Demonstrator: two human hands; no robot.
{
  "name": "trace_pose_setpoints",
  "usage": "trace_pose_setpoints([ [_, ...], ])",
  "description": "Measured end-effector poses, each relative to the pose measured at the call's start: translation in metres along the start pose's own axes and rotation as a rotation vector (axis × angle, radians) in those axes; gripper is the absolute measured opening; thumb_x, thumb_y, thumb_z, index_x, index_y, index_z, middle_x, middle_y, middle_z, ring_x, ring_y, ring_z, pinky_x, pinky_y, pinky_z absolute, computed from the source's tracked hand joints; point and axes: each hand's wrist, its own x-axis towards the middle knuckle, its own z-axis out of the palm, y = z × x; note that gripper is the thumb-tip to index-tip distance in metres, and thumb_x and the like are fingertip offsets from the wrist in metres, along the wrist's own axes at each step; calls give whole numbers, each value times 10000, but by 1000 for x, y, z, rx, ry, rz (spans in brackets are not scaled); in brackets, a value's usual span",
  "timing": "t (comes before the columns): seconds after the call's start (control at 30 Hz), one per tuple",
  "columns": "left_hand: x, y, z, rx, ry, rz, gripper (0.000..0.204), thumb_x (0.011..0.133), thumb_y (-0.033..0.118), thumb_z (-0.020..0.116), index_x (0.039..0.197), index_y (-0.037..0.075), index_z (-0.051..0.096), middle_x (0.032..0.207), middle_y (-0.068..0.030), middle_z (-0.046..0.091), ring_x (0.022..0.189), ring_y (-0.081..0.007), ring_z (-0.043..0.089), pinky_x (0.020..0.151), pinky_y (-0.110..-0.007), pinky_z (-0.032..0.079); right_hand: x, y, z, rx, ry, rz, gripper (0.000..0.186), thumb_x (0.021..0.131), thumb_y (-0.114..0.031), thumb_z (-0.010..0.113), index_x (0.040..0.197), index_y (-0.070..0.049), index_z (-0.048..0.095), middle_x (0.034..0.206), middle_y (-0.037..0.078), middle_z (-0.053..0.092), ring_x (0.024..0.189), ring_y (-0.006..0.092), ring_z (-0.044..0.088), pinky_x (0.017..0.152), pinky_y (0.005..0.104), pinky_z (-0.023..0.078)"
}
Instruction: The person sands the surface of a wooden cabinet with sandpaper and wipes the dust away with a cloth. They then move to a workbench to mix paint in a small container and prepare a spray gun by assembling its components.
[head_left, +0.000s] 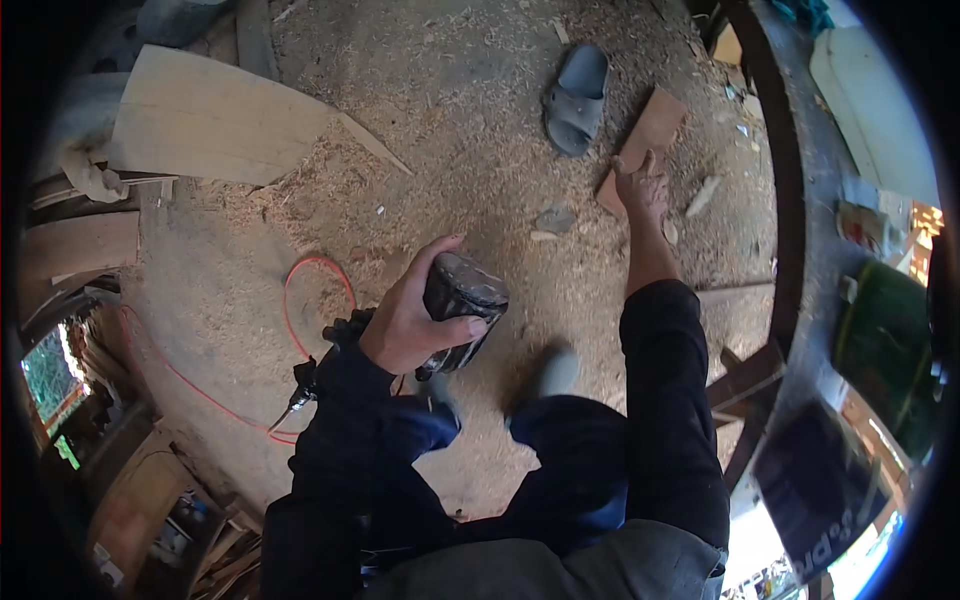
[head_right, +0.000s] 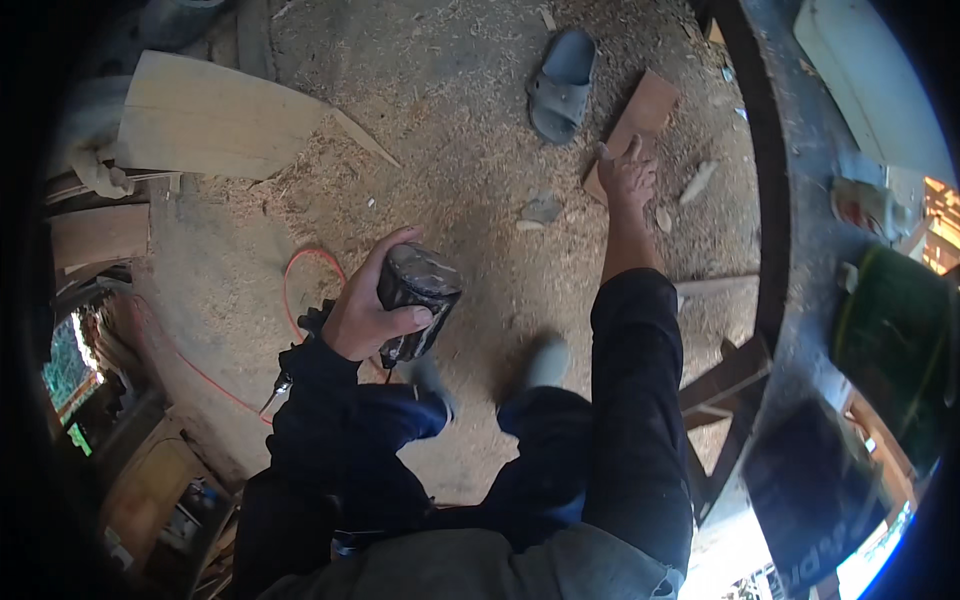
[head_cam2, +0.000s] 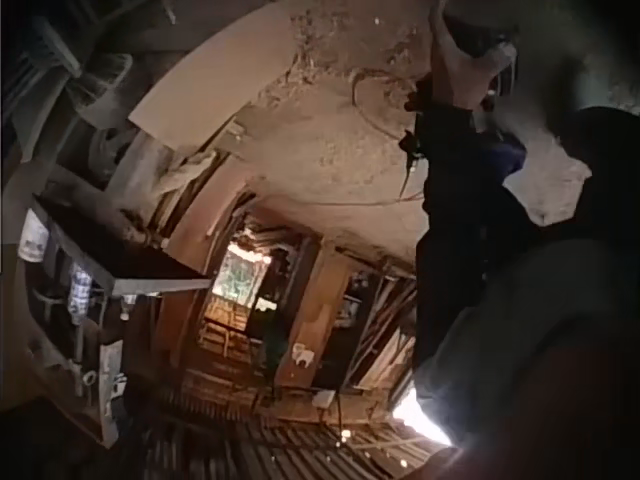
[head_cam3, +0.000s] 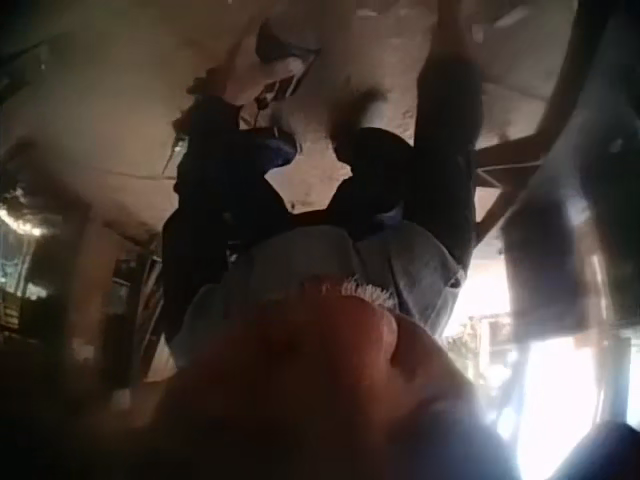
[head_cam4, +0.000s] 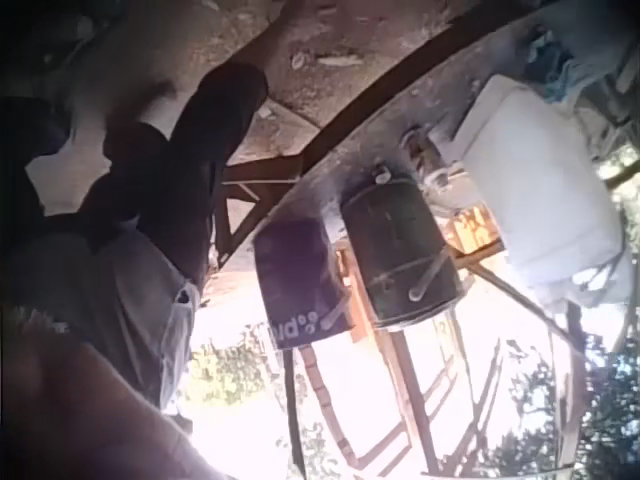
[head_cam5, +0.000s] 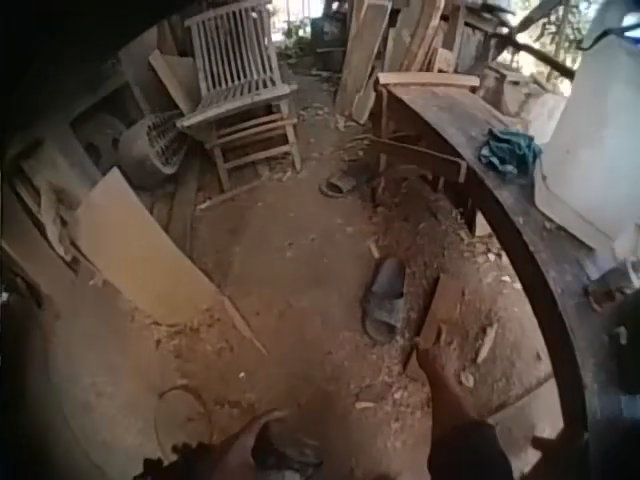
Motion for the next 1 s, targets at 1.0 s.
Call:
trace_pose_setpoints([
  [1.0, 37, -38, -15, 558, 195, 277, 916, 767, 500, 779, 1435, 27, 368, 1333, -312, 531, 1257, -414, 531, 1061, -452, 409, -145, 89, 51, 1300, -603, -325, 787, 785, -205, 650, 1506, -113, 347, 1143, 273, 647, 1037, 422, 652, 932, 507, 539],
])
